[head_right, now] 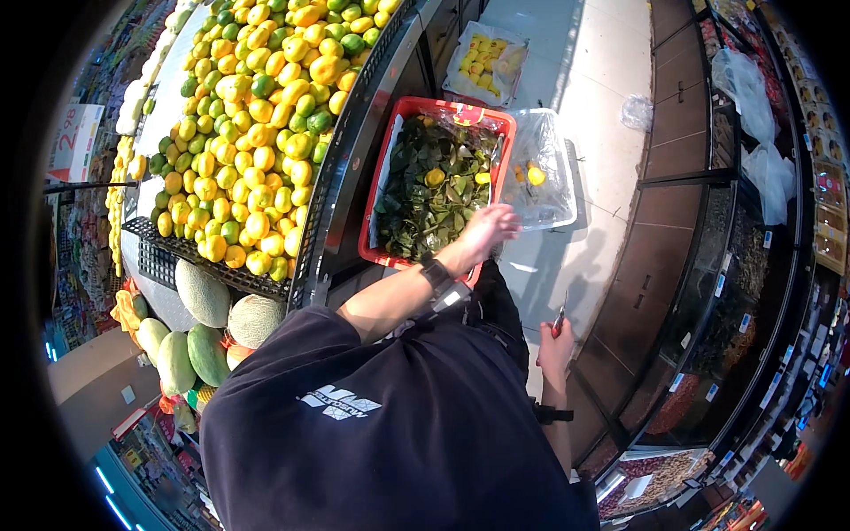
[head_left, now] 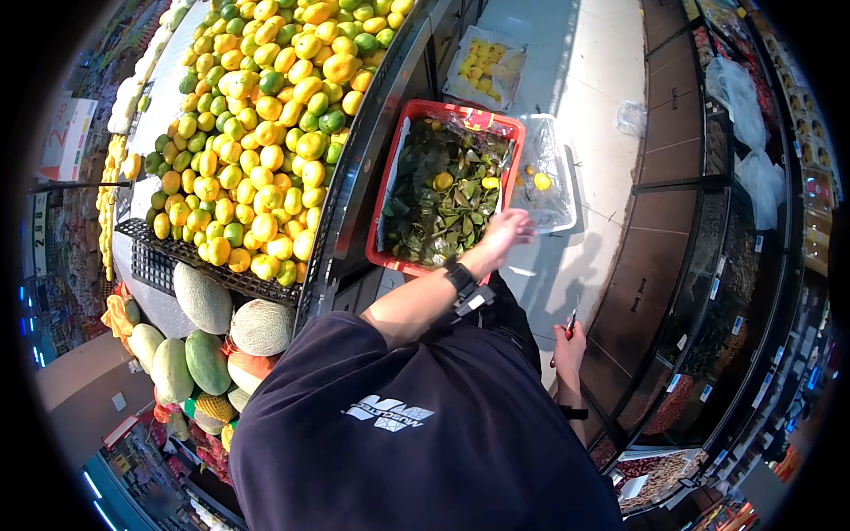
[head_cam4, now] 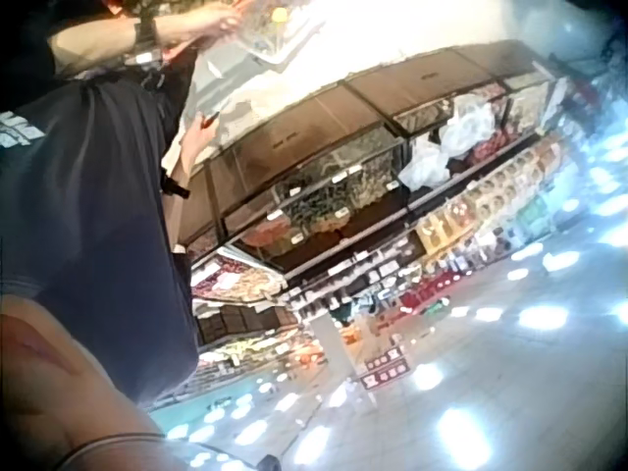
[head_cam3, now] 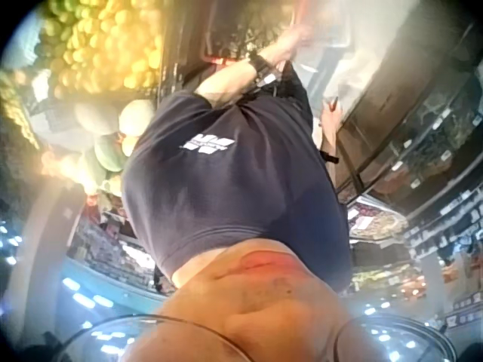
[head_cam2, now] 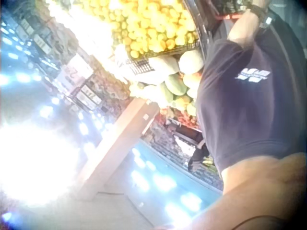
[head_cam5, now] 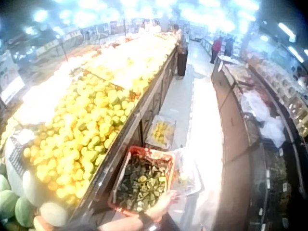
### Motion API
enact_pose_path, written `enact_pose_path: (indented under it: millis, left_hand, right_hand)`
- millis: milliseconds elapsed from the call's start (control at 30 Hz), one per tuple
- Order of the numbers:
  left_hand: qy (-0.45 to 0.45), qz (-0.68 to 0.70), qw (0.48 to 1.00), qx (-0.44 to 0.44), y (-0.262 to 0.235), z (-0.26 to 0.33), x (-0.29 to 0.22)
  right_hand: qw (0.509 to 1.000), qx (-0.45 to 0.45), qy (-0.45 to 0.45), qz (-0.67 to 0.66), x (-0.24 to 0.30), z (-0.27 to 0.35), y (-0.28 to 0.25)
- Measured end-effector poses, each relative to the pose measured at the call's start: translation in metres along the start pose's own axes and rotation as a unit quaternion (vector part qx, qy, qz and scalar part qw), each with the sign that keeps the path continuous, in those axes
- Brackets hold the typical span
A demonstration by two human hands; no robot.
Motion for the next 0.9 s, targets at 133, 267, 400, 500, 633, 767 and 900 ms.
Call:
enact_pose_path:
  millis: [133, 267, 400, 500, 633, 767, 900]
  left_hand:
    - [0.178, -0.37, 0.838, -0.359, -0.158, -0.04, -0.038]
    - [0.133, -0.617, 0.693, -0.347, -0.205, -0.07, -0.069]
    - [0.12, -0.729, 0.577, -0.348, -0.205, -0.094, -0.071]
    - [0.091, -0.7, 0.593, -0.387, -0.219, -0.118, -0.077]
    - [0.056, -0.767, 0.551, -0.324, -0.217, -0.136, -0.074]
    - [-0.022, -0.749, 0.578, -0.322, -0.232, -0.127, -0.069]
    - [0.047, -0.739, 0.585, -0.33, -0.231, -0.099, -0.084]
  right_hand:
    - [0.998, 0.023, 0.035, 0.045, -0.01, -0.024, -0.008]
    - [0.995, 0.035, 0.04, 0.079, -0.044, -0.05, -0.031]
    - [0.991, 0.026, 0.063, 0.114, -0.049, -0.073, -0.068]
    - [0.99, 0.005, 0.061, 0.127, -0.036, -0.083, -0.085]
    - [0.993, 0.004, 0.053, 0.11, -0.032, -0.084, -0.09]
    - [0.994, 0.022, 0.064, 0.083, -0.025, -0.078, -0.067]
    - [0.995, 0.051, 0.024, 0.08, -0.009, -0.06, -0.036]
Point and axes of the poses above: each hand's wrist, its own z-axis away from the middle knuckle, its own y-axis out of the palm, x = y × z, the point moved 9 cm from there along -z, towards the middle knuckle, and after that the axes turned 4 degrees about -z, right-handed, at the moved point
